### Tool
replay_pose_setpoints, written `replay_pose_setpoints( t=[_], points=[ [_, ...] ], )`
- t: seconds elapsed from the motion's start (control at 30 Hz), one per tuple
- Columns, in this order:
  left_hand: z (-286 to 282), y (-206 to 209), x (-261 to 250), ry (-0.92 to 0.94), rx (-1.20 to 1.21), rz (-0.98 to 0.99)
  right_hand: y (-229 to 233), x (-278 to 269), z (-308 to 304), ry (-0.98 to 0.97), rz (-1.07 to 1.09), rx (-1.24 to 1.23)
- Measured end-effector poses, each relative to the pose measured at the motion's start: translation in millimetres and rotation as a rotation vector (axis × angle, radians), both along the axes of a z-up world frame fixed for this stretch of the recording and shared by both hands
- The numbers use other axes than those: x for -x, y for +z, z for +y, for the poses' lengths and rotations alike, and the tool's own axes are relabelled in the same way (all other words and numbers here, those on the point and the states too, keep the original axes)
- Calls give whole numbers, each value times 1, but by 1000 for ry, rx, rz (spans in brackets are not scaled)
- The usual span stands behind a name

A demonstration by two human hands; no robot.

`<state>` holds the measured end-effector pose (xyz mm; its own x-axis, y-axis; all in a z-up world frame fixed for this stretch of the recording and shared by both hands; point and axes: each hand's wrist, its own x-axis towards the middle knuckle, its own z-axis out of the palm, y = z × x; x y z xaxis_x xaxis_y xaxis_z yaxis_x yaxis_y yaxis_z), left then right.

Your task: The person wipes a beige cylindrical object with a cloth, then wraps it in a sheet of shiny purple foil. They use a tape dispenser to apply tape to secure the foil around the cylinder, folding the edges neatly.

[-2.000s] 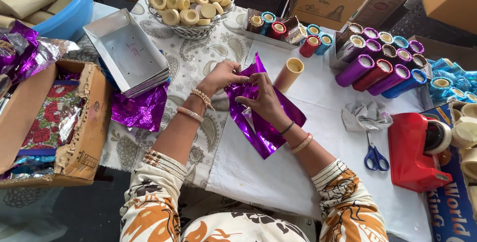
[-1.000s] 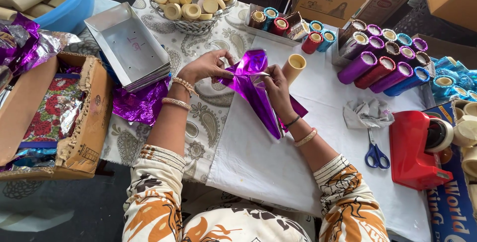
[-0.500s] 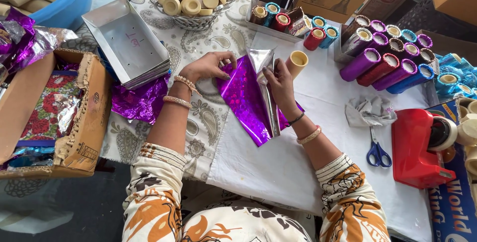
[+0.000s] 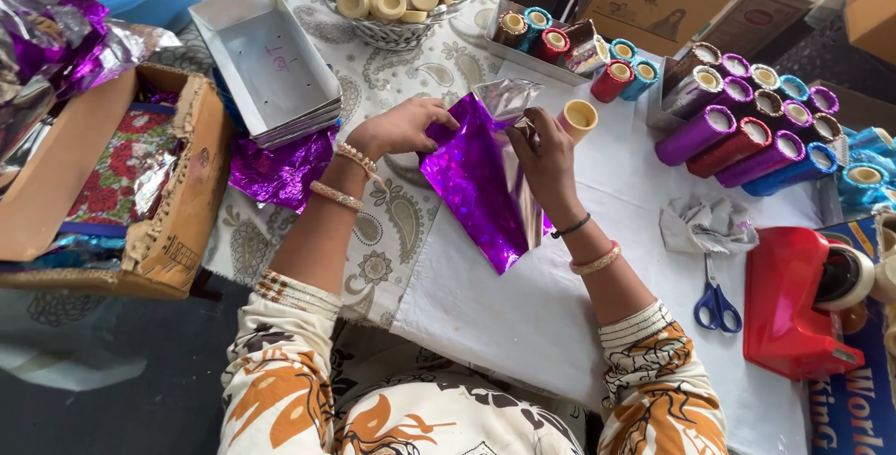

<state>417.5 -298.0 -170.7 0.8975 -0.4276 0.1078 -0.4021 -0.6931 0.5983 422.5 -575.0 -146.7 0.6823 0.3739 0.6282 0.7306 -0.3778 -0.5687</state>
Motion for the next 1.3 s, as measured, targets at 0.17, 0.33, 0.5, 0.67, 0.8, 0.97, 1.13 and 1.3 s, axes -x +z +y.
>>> replay_pose_setpoints(
  t=[0.17,0.33,0.5,0.67,0.8,0.97,1.13,1.3],
  points=[
    [7,12,36,84,98,7,27,27,4,29,-49,132],
    [6,6,63,124,220,2,19,51,18,115,-240,342],
    [-3,-12,73,404,655,385,9,82,41,192,-95,622],
    [-2,-23,71,370,792,272,17,79,40,337,173,602],
    [-2,-38,63,328,602,26,15,44,27,95,566,520],
    [-14,-6,71,263,572,-21,-28,-17,0,91,208,292],
    [-24,30,78,71,525,-97,-50,-40,-10,250,484,129],
    [-20,24,57,51,627,109,-54,-55,-19,436,671,-115]
  ],
)
